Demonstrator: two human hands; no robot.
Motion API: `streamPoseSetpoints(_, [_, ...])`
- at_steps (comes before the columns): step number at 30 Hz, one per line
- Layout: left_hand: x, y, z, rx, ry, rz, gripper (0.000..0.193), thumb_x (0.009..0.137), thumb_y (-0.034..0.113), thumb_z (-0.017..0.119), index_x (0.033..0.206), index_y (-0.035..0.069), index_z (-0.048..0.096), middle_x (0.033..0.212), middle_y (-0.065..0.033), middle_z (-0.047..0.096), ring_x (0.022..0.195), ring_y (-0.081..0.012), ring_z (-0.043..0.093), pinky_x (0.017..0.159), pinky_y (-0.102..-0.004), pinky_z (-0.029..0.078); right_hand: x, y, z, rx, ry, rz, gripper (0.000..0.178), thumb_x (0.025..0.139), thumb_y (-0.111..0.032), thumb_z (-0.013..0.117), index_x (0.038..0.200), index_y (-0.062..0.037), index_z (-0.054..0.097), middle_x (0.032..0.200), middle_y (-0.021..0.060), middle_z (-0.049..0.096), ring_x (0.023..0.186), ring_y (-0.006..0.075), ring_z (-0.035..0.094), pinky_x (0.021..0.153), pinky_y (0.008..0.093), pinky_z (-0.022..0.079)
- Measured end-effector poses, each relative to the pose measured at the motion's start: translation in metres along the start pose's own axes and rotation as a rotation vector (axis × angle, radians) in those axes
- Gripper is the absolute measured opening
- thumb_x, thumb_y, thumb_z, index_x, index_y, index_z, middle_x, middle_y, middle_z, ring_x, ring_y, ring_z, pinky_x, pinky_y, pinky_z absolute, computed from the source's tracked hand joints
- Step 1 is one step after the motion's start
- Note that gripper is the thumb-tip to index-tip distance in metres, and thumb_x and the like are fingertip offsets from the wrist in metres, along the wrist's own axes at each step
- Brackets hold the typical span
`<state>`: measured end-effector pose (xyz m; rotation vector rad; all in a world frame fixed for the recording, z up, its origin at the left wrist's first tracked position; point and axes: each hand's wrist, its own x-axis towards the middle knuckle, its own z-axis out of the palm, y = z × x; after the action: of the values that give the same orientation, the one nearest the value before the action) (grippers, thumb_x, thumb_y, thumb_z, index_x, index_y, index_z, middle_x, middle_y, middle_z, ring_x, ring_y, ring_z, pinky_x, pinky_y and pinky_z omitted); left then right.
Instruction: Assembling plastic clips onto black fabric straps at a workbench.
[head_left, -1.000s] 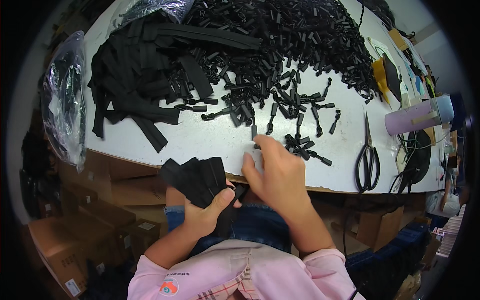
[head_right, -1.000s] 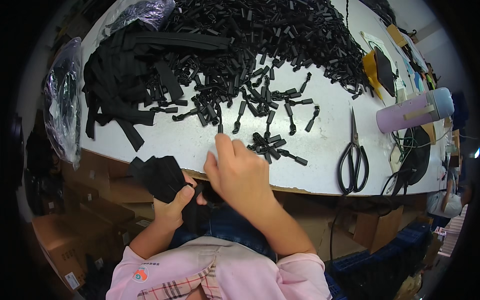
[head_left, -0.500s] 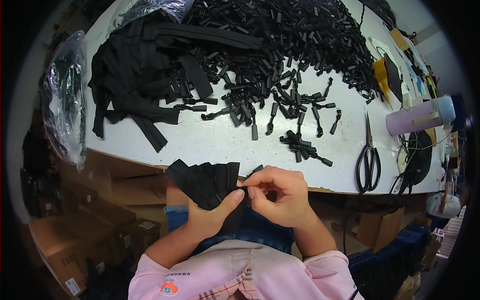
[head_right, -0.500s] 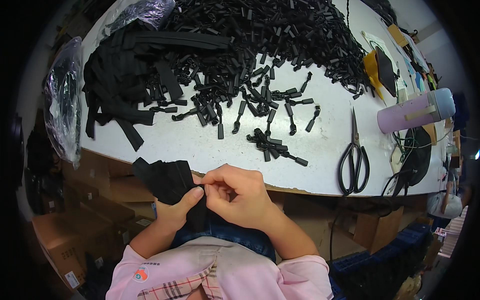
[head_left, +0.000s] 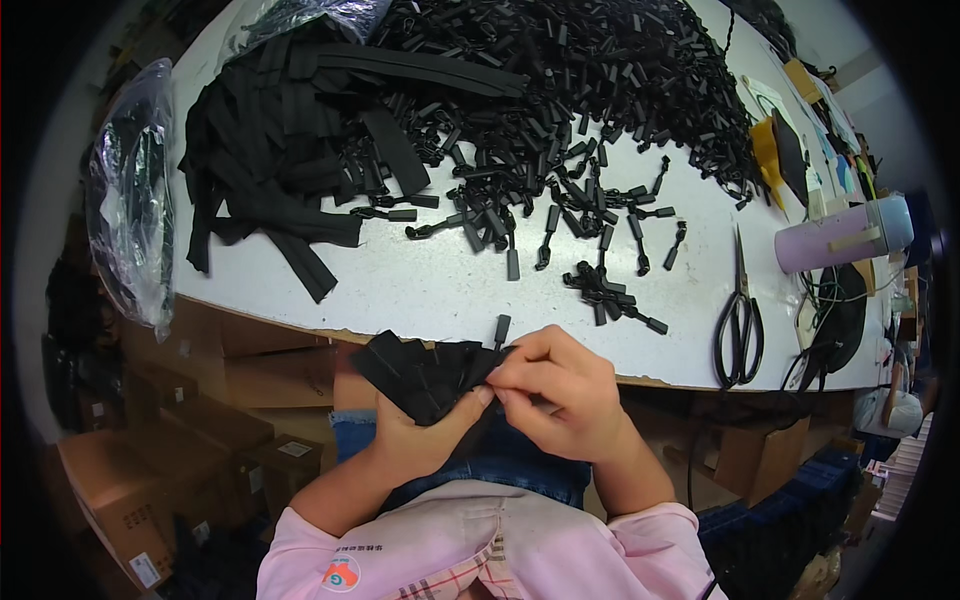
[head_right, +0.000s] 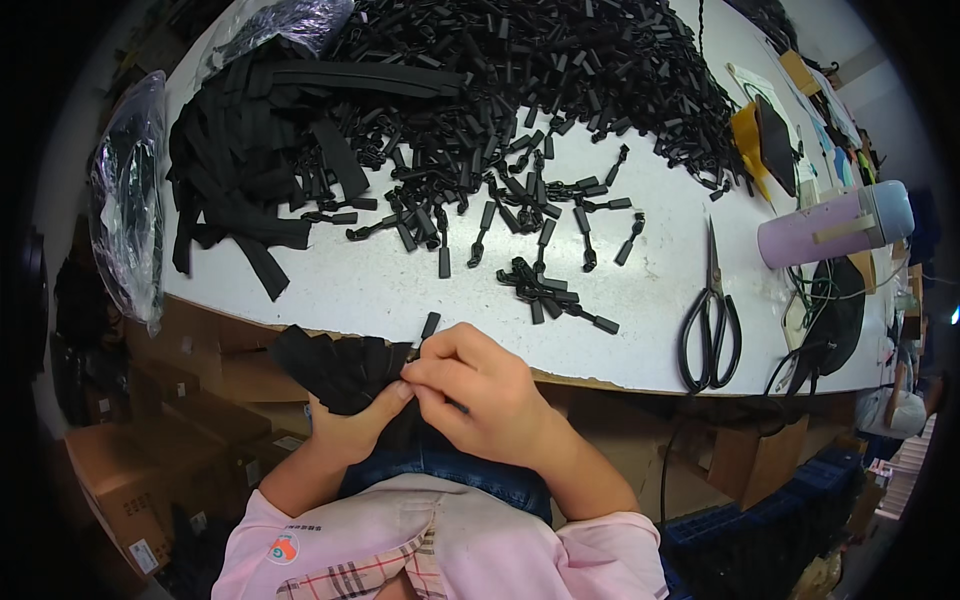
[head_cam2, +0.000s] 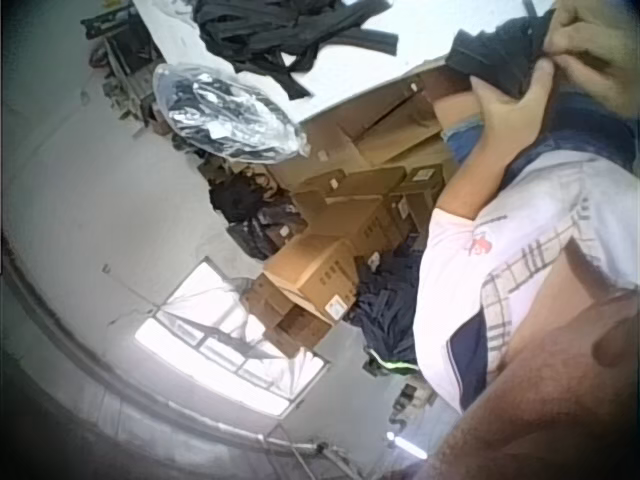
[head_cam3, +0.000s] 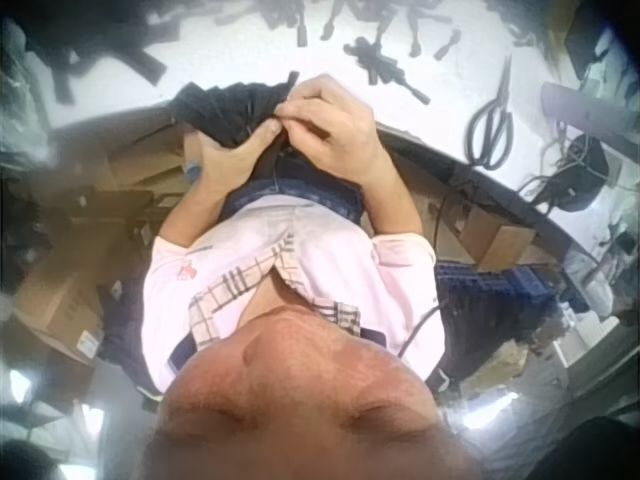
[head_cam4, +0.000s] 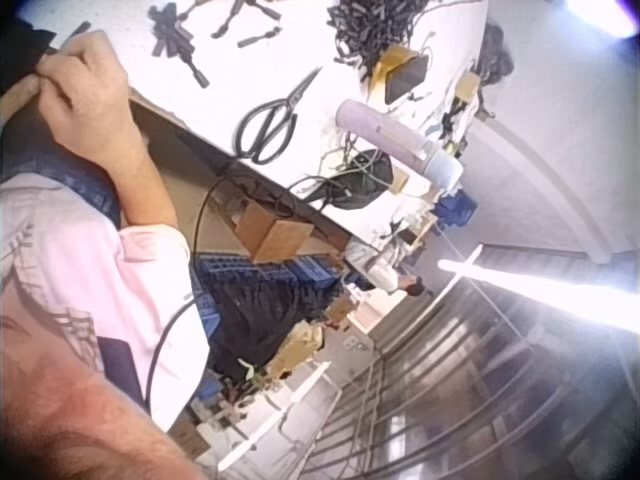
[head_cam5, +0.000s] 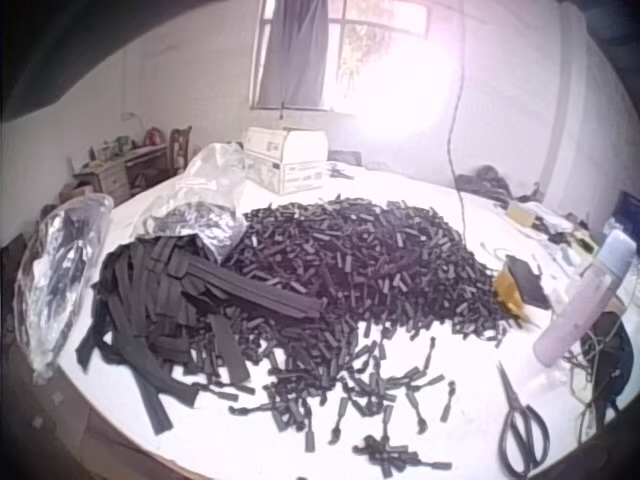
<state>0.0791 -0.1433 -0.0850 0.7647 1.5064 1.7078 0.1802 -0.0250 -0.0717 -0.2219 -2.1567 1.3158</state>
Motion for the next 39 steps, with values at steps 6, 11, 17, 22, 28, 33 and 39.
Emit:
streamPoseSetpoints(6, [0.001,0.002,0.002,-0.107,0.092,0.000,0.016,0.074,-0.002,0.056,0.090,-0.001,0.055,0.083,-0.0043,0.055,0.075,-0.0086,0.051,0.067,-0.0204,0.042,-0.014,-0.007,0.021,0.072,0.188,0.201,0.013,0.066,0.005,0.060,0.079,0.0021,0.056,0.074,0.0074,0.052,0.051,0.0073,0.048,0.046,0.0170,0.039])
streamPoseSetpoints(11, [-0.001,-0.003,-0.004,-0.050,0.029,0.073,0.018,0.075,0.000,0.056,0.093,-0.001,0.053,0.088,-0.0056,0.054,0.079,-0.0105,0.051,0.070,-0.0221,0.041,-0.017,-0.001,0.031,0.176,0.250,0.189,0.010,0.070,0.004,0.058,0.079,0.0031,0.054,0.073,0.0062,0.051,0.053,0.0051,0.046,0.045,0.0152,0.036])
streamPoseSetpoints(17, [-0.001,0.005,-0.010,-0.176,-0.034,-0.031,0.017,0.075,0.002,0.056,0.092,-0.001,0.053,0.090,-0.0056,0.053,0.082,-0.0118,0.050,0.072,-0.0232,0.041,-0.016,0.001,0.024,0.870,0.161,0.484,0.005,0.076,0.003,0.053,0.080,0.0033,0.051,0.073,0.0015,0.049,0.060,0.0029,0.044,0.050,0.0156,0.035])
streamPoseSetpoints(22, [0.001,0.008,-0.008,-0.250,-0.053,-0.151,0.018,0.075,0.005,0.057,0.092,-0.001,0.054,0.089,-0.0051,0.054,0.082,-0.0116,0.051,0.073,-0.0235,0.041,-0.018,0.001,0.019,1.087,0.067,0.592,0.004,0.075,0.004,0.052,0.079,0.0020,0.050,0.073,-0.0004,0.047,0.060,0.0014,0.042,0.050,0.0150,0.033])
streamPoseSetpoints(28, [0.000,0.010,-0.007,-0.071,-0.104,-0.116,0.020,0.069,0.006,0.060,0.086,0.001,0.052,0.083,-0.0069,0.051,0.076,-0.0129,0.049,0.069,-0.0242,0.039,-0.017,0.001,0.012,1.130,0.008,0.711,0.004,0.075,0.003,0.051,0.075,-0.0001,0.049,0.068,-0.0027,0.046,0.054,-0.0005,0.038,0.045,0.0142,0.029])
streamPoseSetpoints(33, [0.000,0.008,-0.004,-0.028,-0.086,0.049,0.017,0.076,0.002,0.054,0.093,0.000,0.055,0.086,-0.0042,0.055,0.078,-0.0093,0.051,0.070,-0.0218,0.041,-0.020,0.000,0.025,0.613,0.187,0.387,0.004,0.073,0.003,0.053,0.075,0.0011,0.049,0.066,0.0011,0.047,0.050,0.0029,0.036,0.043,0.0163,0.028])
streamPoseSetpoints(39, [-0.002,0.008,-0.004,0.046,-0.099,0.114,0.018,0.076,-0.002,0.053,0.094,-0.001,0.055,0.088,-0.0044,0.055,0.079,-0.0088,0.050,0.069,-0.0206,0.041,-0.021,0.001,0.021,0.322,0.095,0.248,0.005,0.070,0.004,0.053,0.073,0.0032,0.050,0.064,0.0060,0.048,0.055,0.0085,0.039,0.046,0.0192,0.029])
